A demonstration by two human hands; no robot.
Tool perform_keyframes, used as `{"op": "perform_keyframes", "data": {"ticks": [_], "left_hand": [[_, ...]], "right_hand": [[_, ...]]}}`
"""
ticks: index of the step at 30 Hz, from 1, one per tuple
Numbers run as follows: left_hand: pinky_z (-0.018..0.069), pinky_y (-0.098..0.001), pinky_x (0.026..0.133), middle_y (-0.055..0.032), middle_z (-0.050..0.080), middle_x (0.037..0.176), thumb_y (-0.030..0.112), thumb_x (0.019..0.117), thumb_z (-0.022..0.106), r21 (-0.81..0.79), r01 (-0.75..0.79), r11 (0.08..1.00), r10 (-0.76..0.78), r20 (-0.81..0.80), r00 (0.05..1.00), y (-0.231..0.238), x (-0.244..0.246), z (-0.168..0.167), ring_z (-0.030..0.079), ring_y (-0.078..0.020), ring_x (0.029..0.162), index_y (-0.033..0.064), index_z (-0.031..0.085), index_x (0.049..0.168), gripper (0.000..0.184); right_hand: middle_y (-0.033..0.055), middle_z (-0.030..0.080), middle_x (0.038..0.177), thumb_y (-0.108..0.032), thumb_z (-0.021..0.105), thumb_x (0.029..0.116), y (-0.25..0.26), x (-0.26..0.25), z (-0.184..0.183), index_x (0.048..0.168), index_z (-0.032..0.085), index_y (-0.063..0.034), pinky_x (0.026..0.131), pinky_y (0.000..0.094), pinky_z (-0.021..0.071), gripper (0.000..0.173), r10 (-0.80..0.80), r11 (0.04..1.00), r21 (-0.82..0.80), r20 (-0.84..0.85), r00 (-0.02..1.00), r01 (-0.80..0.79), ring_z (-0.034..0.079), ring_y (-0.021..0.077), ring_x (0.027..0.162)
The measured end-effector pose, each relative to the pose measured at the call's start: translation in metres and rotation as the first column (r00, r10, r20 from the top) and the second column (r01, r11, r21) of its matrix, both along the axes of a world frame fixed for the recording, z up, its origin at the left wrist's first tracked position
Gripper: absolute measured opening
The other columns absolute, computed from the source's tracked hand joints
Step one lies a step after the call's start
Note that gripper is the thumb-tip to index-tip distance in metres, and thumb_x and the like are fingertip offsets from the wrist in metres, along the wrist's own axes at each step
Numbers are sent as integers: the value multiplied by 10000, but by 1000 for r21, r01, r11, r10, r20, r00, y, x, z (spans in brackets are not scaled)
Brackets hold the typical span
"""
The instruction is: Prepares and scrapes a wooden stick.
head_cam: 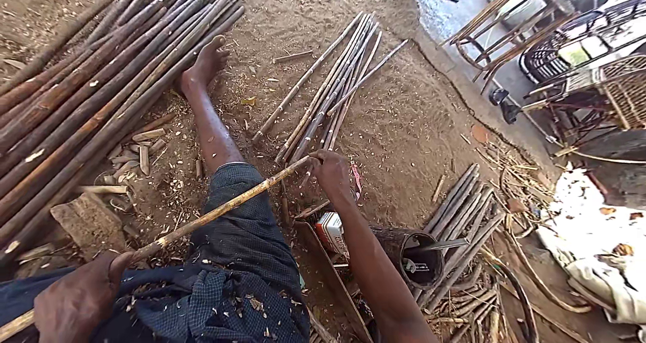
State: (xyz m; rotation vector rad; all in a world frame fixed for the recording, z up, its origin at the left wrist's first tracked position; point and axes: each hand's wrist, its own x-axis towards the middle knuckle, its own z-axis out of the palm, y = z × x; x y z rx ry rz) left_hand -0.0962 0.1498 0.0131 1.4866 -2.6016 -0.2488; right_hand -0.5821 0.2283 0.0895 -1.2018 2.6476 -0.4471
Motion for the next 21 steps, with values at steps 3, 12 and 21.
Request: {"op": "perform_keyframes", "data": {"ticks": [3,12,21], "left_hand": [[419,-567,424,-189,569,607,597,1055,196,-49,15,999,-16,-17,1000,1,0,-4,634,-444,554,24,606,803,749],[477,-595,491,-239,624,683,458,1089,303,-3,53,999,-53,-16,998,4,7,4,673,-473,636,-26,638,869,629],[541,-628,685,-295,700,879,373,1101,373,159,40,986,-47,41,998,4,0,20,711,-500,844,-72,673,1010,545]], "right_hand": [[171,726,1071,-125,610,1005,-1,-3,-1,1090,745,-43,909,540,546,180,51,998,51,-71,996,-47,702,347,1024],[225,682,1058,-225,617,978,-11,46,28,1118,660,34,787,549,558,298,287,885,421,-159,945,-199,692,398,977],[76,695,970,-314,556,1051,39,152,45,1056,706,-76,787,461,568,282,477,829,0,521,708,-559,684,216,888]]}}
